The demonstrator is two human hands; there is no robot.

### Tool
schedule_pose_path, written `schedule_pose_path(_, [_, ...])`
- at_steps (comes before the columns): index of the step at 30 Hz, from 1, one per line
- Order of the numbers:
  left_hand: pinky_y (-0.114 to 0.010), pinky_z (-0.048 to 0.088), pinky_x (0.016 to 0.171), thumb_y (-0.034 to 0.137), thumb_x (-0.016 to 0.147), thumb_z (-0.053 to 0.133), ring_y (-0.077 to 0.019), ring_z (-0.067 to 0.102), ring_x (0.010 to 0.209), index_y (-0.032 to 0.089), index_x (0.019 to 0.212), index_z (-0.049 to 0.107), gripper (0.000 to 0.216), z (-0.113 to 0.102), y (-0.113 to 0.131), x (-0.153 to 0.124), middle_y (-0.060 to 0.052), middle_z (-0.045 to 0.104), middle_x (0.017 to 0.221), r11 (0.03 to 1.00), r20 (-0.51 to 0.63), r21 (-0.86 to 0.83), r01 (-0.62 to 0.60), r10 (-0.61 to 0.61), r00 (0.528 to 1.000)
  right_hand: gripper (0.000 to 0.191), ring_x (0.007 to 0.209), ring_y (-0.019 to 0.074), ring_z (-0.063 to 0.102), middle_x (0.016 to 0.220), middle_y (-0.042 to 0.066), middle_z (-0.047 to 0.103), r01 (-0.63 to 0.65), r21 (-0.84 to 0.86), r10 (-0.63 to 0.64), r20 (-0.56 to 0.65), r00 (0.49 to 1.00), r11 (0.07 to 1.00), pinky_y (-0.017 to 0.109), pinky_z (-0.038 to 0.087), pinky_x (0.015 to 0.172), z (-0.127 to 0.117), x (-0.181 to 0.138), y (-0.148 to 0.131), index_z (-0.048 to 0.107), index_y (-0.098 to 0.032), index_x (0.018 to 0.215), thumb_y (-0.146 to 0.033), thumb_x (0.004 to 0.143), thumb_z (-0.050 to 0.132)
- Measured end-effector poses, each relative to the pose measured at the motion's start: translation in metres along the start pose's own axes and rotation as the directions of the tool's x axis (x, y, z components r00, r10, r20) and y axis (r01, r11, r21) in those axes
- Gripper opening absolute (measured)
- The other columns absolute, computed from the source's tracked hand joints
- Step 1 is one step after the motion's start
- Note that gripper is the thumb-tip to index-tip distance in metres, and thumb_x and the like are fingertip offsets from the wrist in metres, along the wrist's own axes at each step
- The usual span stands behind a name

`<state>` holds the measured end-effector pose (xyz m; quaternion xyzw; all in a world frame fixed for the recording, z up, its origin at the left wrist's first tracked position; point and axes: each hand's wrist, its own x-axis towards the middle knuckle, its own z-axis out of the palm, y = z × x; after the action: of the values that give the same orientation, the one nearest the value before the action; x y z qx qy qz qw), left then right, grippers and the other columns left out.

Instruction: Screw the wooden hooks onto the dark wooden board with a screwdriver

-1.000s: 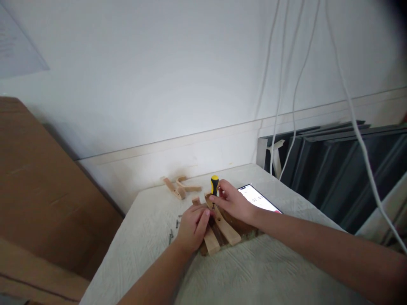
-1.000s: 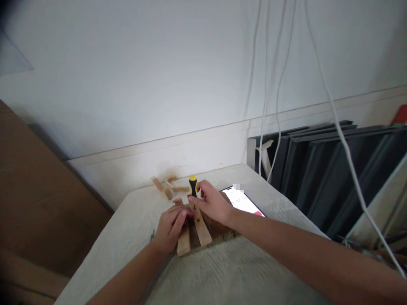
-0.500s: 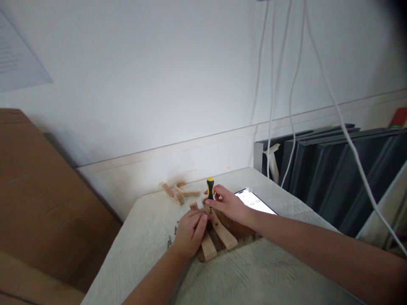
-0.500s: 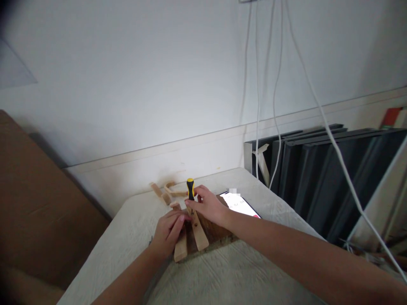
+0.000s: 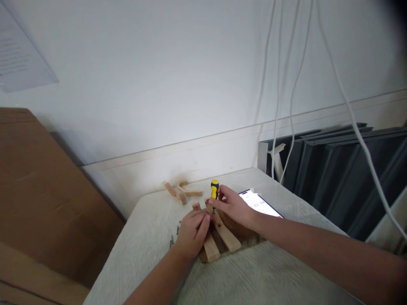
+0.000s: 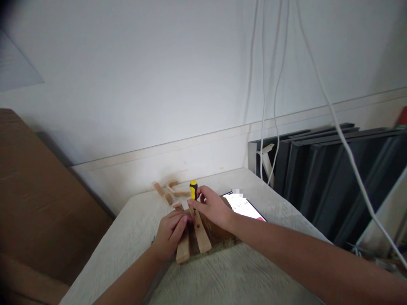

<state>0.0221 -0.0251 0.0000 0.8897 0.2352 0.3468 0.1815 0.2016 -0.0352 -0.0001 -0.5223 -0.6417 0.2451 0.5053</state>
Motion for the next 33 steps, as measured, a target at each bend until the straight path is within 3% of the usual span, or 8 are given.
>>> schedule_pose_path(6, [-0.029,0.040,0.069,0.028,0.092,0.032,-0.0161,0.053,0.072,0.014,0.079,0.064,0.037,-0.001,0.002,0.001,-0.007,0.061,0.072,0.999,0.014,0.032,-0.005,0.005,1.000,0.019,0.078,0.0142,0.050,0.083,0.001,0.052,0.207,0.031,-0.209,0.047,0.977,0.978,0.028,0.040,0.072,-0.006,-0.006,-0.014,0.052,-0.021,0.084,-0.034,0.088,0.040])
schedule_pose_path(9, [-0.029,0.041,0.069,0.028,0.092,0.032,-0.0161,0.053,0.071,0.014,0.079,0.064,0.037,-0.002,0.003,0.002,-0.007,0.061,0.072,0.999,0.005,0.034,-0.002,0.002,1.000,0.013,0.077,0.0138,0.050,0.089,0.003,0.051,0.282,-0.030,-0.278,0.107,0.955,0.959,0.027,0.041,0.069,-0.007,-0.009,-0.021,0.053,-0.020,0.089,-0.026,0.086,0.042])
schedule_pose_path(12, [-0.029,0.041,0.069,0.028,0.092,0.032,-0.0160,0.054,0.071,0.014,0.080,0.064,0.037,-0.002,0.004,0.002,-0.007,0.061,0.072,1.000,0.002,0.031,-0.004,0.003,1.000,0.011,0.069,0.0123,0.048,0.087,0.002,0.050,0.269,-0.075,-0.256,0.152,0.955,0.960,0.026,0.040,0.061,-0.007,-0.009,-0.023,0.054,-0.021,0.091,-0.025,0.083,0.048])
schedule_pose_path(16, [-0.029,0.042,0.068,0.027,0.092,0.031,-0.0159,0.053,0.071,0.014,0.079,0.064,0.038,-0.001,0.003,0.002,-0.007,0.061,0.071,0.999,0.006,0.033,-0.010,0.010,1.000,0.008,0.073,0.0135,0.049,0.084,0.002,0.049,0.213,-0.059,-0.207,0.085,0.975,0.975,0.027,0.041,0.063,-0.004,-0.006,-0.015,0.050,-0.021,0.087,-0.027,0.083,0.047])
schedule_pose_path(23, [-0.029,0.042,0.070,0.028,0.092,0.032,-0.0159,0.055,0.073,0.014,0.080,0.064,0.037,-0.001,0.001,0.001,-0.006,0.062,0.073,1.000,0.006,0.025,0.006,-0.006,1.000,0.022,0.072,0.0150,0.050,0.078,0.000,0.055,-0.035,-0.046,0.037,0.032,0.999,0.998,0.029,0.041,0.065,-0.001,0.002,-0.003,0.051,-0.020,0.089,-0.039,0.079,0.054])
schedule_pose_path(26, [-0.029,0.042,0.070,0.028,0.092,0.032,-0.0158,0.055,0.073,0.014,0.080,0.064,0.037,-0.002,0.002,0.001,-0.007,0.062,0.074,1.000,0.012,0.026,0.003,-0.003,1.000,0.022,0.073,0.0147,0.051,0.081,0.001,0.056,-0.032,-0.001,0.032,0.045,0.998,0.999,0.030,0.041,0.068,-0.002,0.002,-0.007,0.054,-0.020,0.091,-0.038,0.080,0.053])
schedule_pose_path(33, [-0.029,0.042,0.070,0.027,0.092,0.032,-0.0156,0.055,0.073,0.014,0.082,0.064,0.036,-0.003,0.002,0.001,-0.007,0.062,0.075,1.000,0.020,0.023,-0.006,0.006,1.000,0.022,0.088,0.0168,0.053,0.094,0.004,0.058,0.122,0.047,-0.123,0.015,0.992,0.991,0.032,0.041,0.077,-0.004,-0.001,-0.010,0.059,-0.021,0.088,-0.038,0.085,0.046])
